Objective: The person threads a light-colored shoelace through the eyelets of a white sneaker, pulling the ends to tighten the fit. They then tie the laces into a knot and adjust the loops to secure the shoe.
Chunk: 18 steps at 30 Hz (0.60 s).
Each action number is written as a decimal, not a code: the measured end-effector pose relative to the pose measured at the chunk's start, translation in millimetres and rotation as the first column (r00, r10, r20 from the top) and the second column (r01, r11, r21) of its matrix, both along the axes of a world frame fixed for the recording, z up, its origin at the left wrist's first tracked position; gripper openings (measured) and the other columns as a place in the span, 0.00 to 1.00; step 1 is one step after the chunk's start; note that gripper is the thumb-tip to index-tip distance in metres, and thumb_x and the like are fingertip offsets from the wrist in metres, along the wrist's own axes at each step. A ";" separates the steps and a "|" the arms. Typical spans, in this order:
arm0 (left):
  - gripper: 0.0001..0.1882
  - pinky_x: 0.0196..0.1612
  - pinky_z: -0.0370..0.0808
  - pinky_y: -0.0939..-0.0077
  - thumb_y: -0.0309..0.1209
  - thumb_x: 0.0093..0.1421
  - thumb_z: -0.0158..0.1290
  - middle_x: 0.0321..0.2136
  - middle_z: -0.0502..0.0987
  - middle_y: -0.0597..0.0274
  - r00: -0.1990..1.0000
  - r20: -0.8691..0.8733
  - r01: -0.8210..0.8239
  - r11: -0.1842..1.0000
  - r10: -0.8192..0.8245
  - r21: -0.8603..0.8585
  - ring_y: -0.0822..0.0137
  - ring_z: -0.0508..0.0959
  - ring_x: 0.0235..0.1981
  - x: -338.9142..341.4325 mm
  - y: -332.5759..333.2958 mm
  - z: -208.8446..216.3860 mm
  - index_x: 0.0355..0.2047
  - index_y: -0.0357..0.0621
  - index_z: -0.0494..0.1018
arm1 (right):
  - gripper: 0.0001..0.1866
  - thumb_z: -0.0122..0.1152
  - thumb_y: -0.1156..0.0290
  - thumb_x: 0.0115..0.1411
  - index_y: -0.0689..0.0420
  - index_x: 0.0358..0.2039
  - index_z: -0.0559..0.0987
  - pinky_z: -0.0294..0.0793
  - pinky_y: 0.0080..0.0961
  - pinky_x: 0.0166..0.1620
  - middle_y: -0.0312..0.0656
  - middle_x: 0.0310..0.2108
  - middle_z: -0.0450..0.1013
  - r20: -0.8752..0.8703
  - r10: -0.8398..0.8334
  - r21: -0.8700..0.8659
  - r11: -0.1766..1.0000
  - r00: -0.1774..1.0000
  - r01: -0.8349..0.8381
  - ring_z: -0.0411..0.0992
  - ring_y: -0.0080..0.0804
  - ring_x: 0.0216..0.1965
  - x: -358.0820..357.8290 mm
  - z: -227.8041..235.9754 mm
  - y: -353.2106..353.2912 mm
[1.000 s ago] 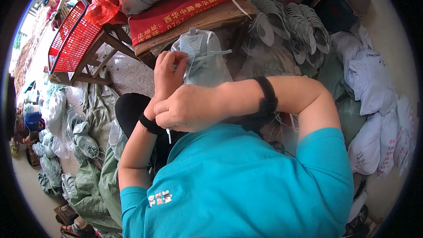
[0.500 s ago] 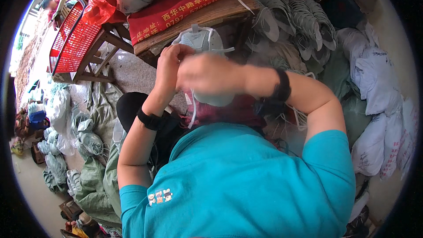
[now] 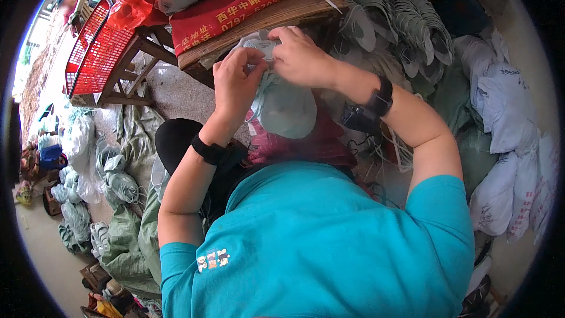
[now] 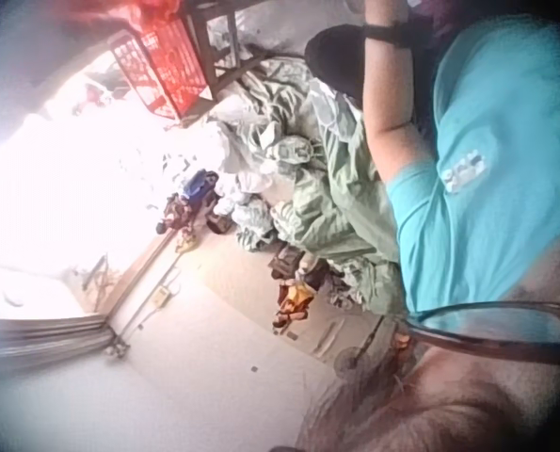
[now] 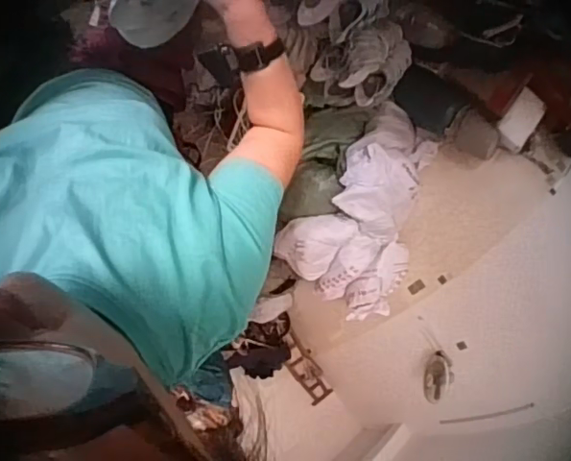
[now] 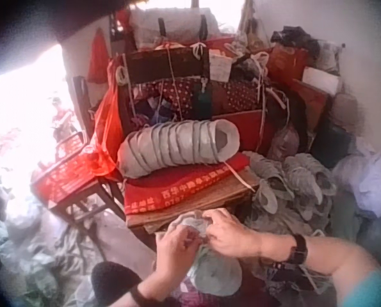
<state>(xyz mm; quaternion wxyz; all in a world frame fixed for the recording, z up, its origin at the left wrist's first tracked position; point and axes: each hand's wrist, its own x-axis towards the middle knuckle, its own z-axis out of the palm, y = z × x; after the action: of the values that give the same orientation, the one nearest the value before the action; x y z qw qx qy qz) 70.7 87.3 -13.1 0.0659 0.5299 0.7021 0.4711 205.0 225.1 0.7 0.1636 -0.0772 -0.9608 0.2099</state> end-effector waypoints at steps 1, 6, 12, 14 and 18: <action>0.09 0.42 0.65 0.67 0.26 0.51 0.60 0.25 0.77 0.68 0.995 -0.093 -0.020 1.000 0.020 0.005 0.63 0.78 0.32 1.6 0.0 1.1 0.33 0.48 0.75 | 0.08 0.56 0.72 0.58 0.64 0.29 0.77 0.62 0.38 0.59 0.53 0.54 0.64 -0.001 -0.023 -0.030 0.999 1.000 0.023 0.61 0.49 0.57 -1.4 -1.2 -0.2; 0.11 0.42 0.68 0.66 0.26 0.50 0.59 0.27 0.77 0.66 0.999 -0.041 -0.021 1.000 0.020 -0.011 0.61 0.76 0.33 -1.3 -1.4 6.8 0.36 0.45 0.75 | 0.08 0.54 0.72 0.59 0.64 0.30 0.78 0.63 0.38 0.59 0.51 0.54 0.66 -0.045 -0.017 -0.036 0.999 0.999 0.015 0.62 0.47 0.57 -5.4 -2.8 3.1; 0.12 0.45 0.65 0.63 0.28 0.51 0.57 0.31 0.79 0.67 0.976 -0.205 -0.098 0.989 0.075 -0.108 0.61 0.75 0.40 -0.1 -0.2 9.8 0.38 0.47 0.75 | 0.08 0.54 0.73 0.57 0.65 0.31 0.77 0.64 0.40 0.59 0.51 0.53 0.67 0.031 -0.053 0.162 0.986 0.998 0.048 0.63 0.47 0.56 -4.9 2.5 -2.0; 0.12 0.46 0.65 0.63 0.29 0.52 0.57 0.30 0.79 0.69 0.975 -0.197 -0.123 0.989 0.105 -0.080 0.61 0.76 0.38 5.3 1.2 4.1 0.38 0.47 0.75 | 0.08 0.55 0.72 0.58 0.63 0.31 0.78 0.63 0.39 0.59 0.50 0.53 0.67 0.009 -0.023 0.086 0.996 1.000 0.022 0.63 0.46 0.56 -6.8 -4.6 4.5; 0.09 0.46 0.65 0.64 0.30 0.52 0.58 0.31 0.79 0.64 0.992 -0.046 -0.121 0.990 0.118 -0.071 0.61 0.76 0.39 9.4 -3.3 5.5 0.35 0.46 0.75 | 0.06 0.60 0.70 0.57 0.60 0.31 0.78 0.62 0.35 0.59 0.47 0.55 0.66 0.011 -0.063 -0.142 0.988 0.998 0.064 0.63 0.42 0.57 -3.7 -6.0 7.2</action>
<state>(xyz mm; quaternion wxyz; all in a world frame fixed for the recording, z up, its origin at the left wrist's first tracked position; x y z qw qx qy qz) 80.1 84.0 -7.7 0.0423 0.4938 0.7506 0.4369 201.3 232.3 -5.3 0.1610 -0.1199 -0.9410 0.2724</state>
